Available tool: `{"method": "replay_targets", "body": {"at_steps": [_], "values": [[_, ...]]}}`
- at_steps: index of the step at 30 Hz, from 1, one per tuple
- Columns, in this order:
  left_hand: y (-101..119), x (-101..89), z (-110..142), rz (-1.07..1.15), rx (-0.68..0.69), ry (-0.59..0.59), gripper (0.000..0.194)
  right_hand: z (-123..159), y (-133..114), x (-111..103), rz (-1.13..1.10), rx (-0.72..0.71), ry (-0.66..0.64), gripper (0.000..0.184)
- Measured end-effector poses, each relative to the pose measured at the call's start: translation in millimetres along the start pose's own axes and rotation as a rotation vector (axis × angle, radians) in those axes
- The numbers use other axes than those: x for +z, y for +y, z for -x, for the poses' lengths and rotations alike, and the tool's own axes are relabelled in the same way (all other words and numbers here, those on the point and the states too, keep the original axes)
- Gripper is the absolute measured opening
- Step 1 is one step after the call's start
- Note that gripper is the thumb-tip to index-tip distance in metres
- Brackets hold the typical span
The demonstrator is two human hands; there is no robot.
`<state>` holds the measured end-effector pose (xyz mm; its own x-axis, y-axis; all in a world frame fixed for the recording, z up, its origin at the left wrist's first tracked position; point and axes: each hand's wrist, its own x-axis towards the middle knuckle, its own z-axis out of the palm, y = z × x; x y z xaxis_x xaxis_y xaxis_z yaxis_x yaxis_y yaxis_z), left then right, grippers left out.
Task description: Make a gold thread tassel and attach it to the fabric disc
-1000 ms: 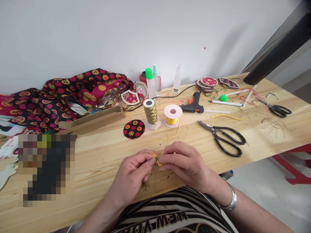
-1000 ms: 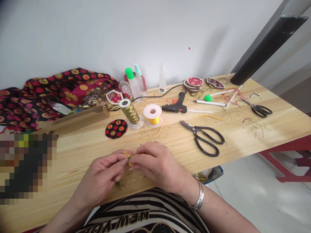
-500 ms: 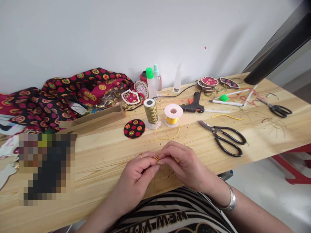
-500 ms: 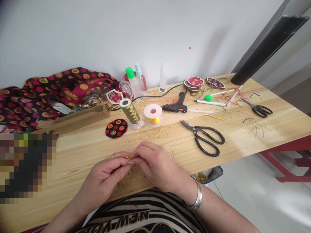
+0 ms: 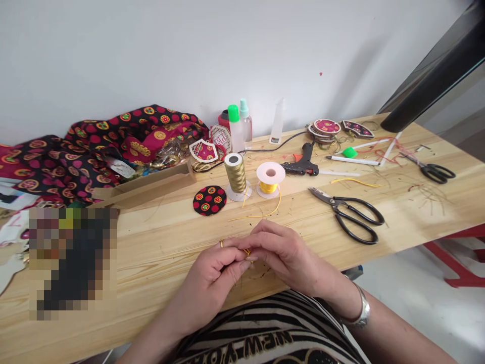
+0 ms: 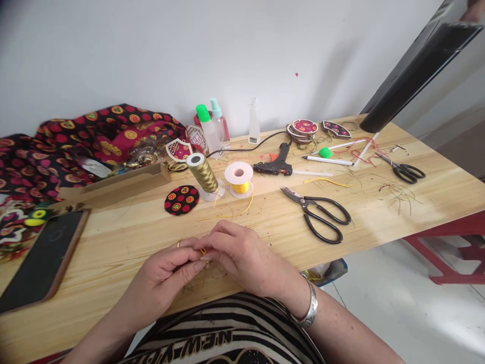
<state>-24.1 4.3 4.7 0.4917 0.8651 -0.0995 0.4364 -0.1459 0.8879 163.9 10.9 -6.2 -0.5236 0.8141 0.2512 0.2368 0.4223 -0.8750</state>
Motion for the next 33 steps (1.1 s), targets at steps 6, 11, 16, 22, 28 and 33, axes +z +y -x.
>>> {"method": "replay_targets", "body": {"at_steps": [6,11,16,22,28,33], "values": [[0.7,-0.7,1.5,0.041,-0.004,-0.067,0.024,-1.5,-0.7,-4.9,-0.001,0.048,-0.043,0.014],[0.2,-2.0,2.1,0.043,-0.004,-0.133,0.026,-1.9,-1.8,-9.6,0.001,0.058,-0.117,0.011],[-0.1,-2.0,1.2,0.042,-0.01,-0.145,0.025,-2.1,-1.7,-9.5,-0.031,0.048,-0.127,0.015],[-1.8,-1.4,1.9,0.064,-0.022,-0.172,0.027,-1.7,0.5,-8.4,-0.021,0.061,-0.12,0.009],[-3.8,-1.6,1.7,0.073,-0.016,-0.168,0.027,-1.7,0.5,-6.9,-0.068,0.105,-0.091,0.009],[-0.7,-2.0,0.1,0.068,0.008,-0.163,0.027,-2.4,-0.4,-6.9,-0.124,0.197,-0.098,0.009]]}}
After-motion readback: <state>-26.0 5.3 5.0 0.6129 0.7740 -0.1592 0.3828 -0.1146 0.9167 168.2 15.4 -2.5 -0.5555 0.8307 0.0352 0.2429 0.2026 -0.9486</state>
